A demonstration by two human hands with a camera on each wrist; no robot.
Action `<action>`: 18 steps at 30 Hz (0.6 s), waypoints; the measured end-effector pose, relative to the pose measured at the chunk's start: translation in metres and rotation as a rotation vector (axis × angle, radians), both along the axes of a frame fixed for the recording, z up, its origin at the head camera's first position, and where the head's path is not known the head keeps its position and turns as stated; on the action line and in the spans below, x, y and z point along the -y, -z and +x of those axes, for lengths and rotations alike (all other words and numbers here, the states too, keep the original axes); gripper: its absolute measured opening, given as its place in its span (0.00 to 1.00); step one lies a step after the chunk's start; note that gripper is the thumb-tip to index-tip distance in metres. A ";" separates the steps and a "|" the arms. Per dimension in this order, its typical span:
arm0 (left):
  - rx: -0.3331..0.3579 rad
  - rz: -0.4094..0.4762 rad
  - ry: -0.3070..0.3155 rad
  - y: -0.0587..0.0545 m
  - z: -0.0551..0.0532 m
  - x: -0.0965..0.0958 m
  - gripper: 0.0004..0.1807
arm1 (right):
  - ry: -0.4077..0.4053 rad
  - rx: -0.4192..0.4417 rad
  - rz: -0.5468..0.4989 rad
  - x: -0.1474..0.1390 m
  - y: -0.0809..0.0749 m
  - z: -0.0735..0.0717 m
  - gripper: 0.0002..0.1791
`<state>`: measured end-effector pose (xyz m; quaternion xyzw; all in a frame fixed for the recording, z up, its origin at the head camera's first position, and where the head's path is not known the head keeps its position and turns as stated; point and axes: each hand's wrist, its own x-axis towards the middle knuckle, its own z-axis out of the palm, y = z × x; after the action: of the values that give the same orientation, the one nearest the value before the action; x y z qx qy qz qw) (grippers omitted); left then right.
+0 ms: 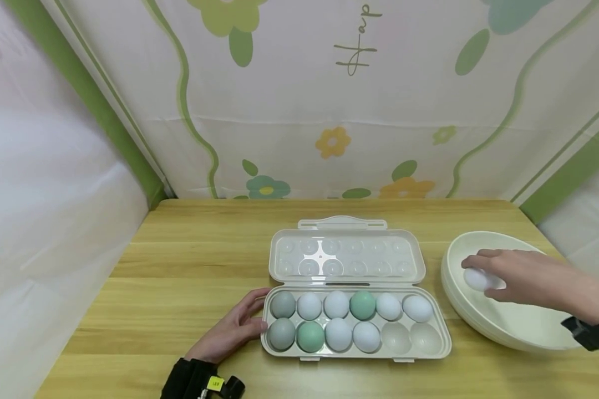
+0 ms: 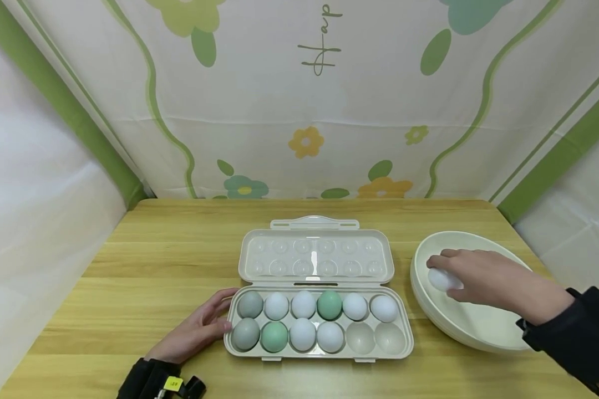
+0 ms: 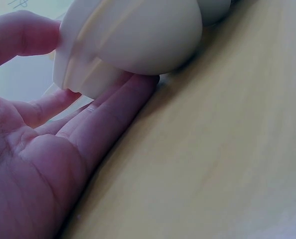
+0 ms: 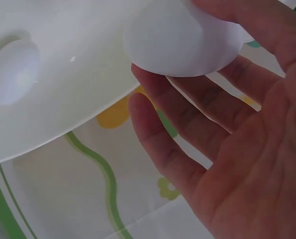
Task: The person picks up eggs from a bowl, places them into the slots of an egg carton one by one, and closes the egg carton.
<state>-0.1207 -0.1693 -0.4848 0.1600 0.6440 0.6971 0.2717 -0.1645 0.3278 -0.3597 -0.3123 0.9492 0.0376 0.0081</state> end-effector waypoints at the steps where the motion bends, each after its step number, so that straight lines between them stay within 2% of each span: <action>1: -0.002 -0.002 -0.002 0.000 0.000 0.000 0.30 | -0.012 -0.015 -0.004 0.002 -0.001 0.001 0.24; 8: -0.016 0.009 -0.001 0.000 0.000 0.000 0.30 | -0.106 -0.094 -0.004 0.019 -0.010 0.010 0.26; 18: -0.025 0.012 -0.003 0.001 0.000 0.000 0.30 | -0.219 -0.125 -0.048 0.048 -0.011 0.023 0.26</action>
<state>-0.1203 -0.1691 -0.4854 0.1694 0.6432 0.6993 0.2618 -0.1417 0.2794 -0.3487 -0.4112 0.9087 0.0351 -0.0626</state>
